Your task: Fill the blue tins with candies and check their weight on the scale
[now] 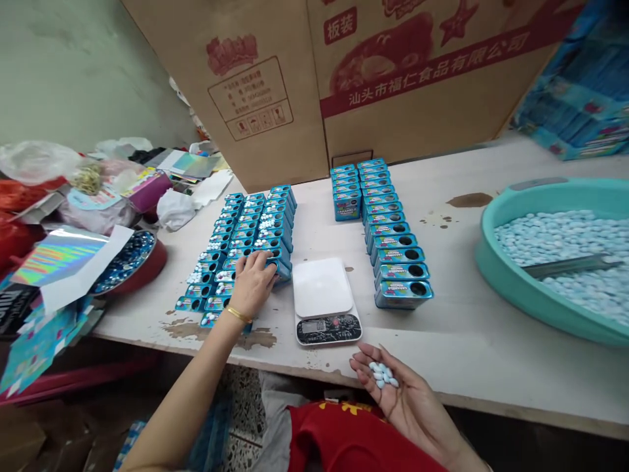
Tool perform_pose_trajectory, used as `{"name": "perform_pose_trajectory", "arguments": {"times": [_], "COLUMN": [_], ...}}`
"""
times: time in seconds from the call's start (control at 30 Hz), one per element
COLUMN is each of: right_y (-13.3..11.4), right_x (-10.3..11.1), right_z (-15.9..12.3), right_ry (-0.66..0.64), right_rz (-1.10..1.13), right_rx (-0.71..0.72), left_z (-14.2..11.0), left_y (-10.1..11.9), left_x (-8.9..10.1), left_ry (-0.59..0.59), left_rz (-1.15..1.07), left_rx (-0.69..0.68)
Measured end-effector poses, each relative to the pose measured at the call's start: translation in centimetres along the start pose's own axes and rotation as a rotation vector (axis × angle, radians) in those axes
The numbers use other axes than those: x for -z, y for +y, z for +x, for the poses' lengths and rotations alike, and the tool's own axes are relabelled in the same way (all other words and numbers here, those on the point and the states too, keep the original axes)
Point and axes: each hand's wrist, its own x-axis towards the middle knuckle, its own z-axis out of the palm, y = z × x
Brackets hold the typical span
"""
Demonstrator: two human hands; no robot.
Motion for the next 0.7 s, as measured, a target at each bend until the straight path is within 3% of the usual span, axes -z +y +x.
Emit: {"name": "perform_pose_trajectory", "arguments": {"times": [0.2, 0.33, 0.47, 0.6, 0.7], "right_y": [0.1, 0.4, 0.3, 0.1, 0.0], "right_x": [0.0, -0.3, -0.3, -0.3, -0.3], "right_z": [-0.5, -0.6, -0.8, -0.7, -0.3], "right_ry": [-0.015, -0.044, -0.045, -0.038, -0.045], "right_rz": [-0.007, -0.022, -0.026, -0.003, 0.042], "right_rx": [-0.002, -0.039, -0.033, -0.031, -0.026], "left_z": [1.6, 3.6, 5.5, 5.6, 3.5], "left_y": [3.2, 5.8, 6.6, 6.8, 8.9], "left_x": [4.5, 3.9, 2.6, 3.3, 4.7], "left_ry": [0.019, -0.07, -0.169, -0.068, -0.018], "left_rz": [-0.077, -0.117, -0.136, -0.25, -0.408], "left_rx": [-0.143, -0.265, -0.307, -0.261, -0.295]}}
